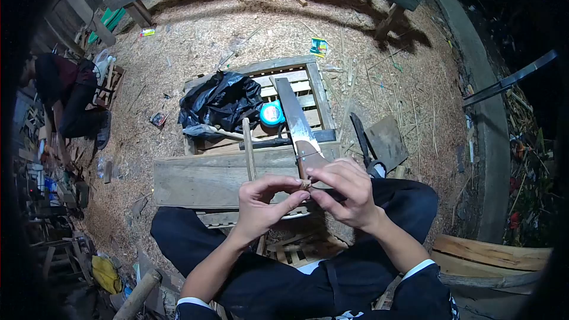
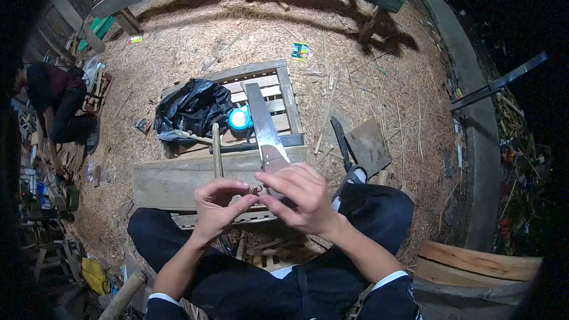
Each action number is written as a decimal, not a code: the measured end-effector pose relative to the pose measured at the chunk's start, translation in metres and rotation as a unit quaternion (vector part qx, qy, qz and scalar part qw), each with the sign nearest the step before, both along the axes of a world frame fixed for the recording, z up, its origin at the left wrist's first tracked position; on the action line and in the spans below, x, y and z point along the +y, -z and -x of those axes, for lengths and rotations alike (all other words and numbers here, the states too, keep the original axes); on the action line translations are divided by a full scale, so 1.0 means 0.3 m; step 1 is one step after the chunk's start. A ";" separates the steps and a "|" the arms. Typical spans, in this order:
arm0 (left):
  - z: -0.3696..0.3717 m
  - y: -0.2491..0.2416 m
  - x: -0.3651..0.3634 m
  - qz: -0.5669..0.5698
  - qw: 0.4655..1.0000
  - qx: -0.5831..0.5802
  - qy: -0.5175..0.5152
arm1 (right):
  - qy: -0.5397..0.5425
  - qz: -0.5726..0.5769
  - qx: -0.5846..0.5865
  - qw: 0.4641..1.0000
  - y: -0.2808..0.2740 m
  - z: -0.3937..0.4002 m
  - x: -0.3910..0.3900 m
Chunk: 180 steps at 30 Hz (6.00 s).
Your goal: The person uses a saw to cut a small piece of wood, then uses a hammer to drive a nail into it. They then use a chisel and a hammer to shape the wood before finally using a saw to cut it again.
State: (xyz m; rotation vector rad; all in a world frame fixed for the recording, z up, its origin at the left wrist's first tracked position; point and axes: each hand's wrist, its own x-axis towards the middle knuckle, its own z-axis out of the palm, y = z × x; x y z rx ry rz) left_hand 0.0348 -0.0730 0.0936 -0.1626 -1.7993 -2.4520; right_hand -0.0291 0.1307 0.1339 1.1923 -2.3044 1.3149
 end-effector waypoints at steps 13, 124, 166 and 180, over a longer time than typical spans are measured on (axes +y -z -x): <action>0.002 0.001 0.012 0.148 0.988 0.031 0.003 | -0.002 0.032 -0.022 0.999 0.022 -0.013 0.005; 0.077 0.258 0.002 0.578 0.796 0.174 -0.034 | 0.280 -0.213 0.060 0.934 0.383 -0.027 0.074; 0.040 0.350 0.463 0.368 0.920 0.079 -0.105 | 0.424 0.169 -0.290 0.841 0.251 -0.444 0.178; 0.066 0.350 0.502 0.425 0.883 0.143 -0.142 | 0.447 0.170 -0.277 0.833 0.285 -0.468 0.149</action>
